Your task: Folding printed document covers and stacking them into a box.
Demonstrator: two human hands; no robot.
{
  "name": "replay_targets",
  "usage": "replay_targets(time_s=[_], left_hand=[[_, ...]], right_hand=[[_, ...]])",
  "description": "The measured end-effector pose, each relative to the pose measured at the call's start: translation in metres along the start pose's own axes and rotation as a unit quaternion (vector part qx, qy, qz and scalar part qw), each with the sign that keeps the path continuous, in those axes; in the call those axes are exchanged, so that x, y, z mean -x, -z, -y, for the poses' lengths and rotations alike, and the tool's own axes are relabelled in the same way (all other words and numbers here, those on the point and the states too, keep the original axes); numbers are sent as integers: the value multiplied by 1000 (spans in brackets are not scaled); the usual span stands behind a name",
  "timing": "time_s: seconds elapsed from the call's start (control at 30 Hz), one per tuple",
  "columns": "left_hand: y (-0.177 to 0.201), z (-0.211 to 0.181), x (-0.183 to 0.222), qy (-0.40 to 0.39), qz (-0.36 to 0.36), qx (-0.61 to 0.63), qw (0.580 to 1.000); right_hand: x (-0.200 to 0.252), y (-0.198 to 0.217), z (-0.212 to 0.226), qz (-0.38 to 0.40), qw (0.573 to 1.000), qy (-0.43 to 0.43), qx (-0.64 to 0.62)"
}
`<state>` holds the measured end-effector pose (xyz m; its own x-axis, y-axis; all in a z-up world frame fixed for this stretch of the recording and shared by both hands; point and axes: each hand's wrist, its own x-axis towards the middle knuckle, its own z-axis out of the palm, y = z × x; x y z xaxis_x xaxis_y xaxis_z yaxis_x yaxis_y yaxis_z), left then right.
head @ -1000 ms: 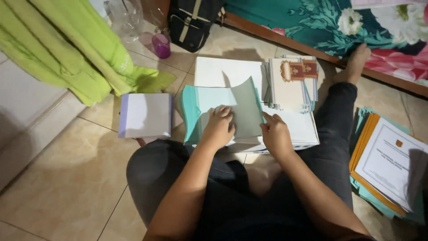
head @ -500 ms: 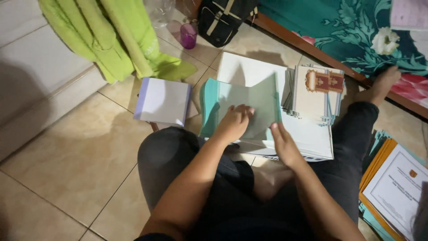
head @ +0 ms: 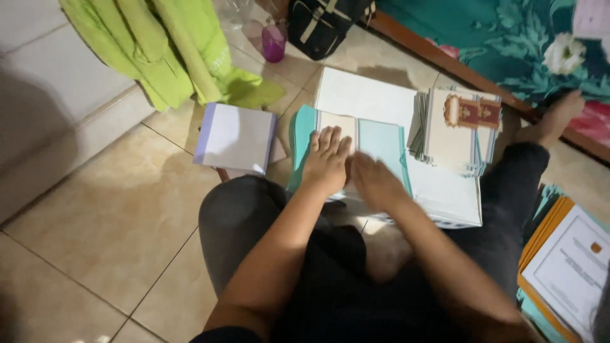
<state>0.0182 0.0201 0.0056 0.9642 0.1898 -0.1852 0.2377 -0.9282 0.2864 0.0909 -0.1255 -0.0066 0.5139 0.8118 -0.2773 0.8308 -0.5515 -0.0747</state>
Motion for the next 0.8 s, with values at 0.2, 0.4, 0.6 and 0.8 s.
replay_targets(time_s=[0.2,0.4,0.6,0.8], left_hand=[[-10,2,-7,1,-55,29,998],[-12,6,-11,-11,-76,32,997],[11,-18,30,-130,14,18,991],[-1,-13,36,-143,43,36,988]], right_hand=[[-85,1,-45,-11,999,-27,-32],[23,-4,9,30,999,11,-8],[88,63,0,30,954,-100,-282],[63,6,-44,-66,960,-74,-260]])
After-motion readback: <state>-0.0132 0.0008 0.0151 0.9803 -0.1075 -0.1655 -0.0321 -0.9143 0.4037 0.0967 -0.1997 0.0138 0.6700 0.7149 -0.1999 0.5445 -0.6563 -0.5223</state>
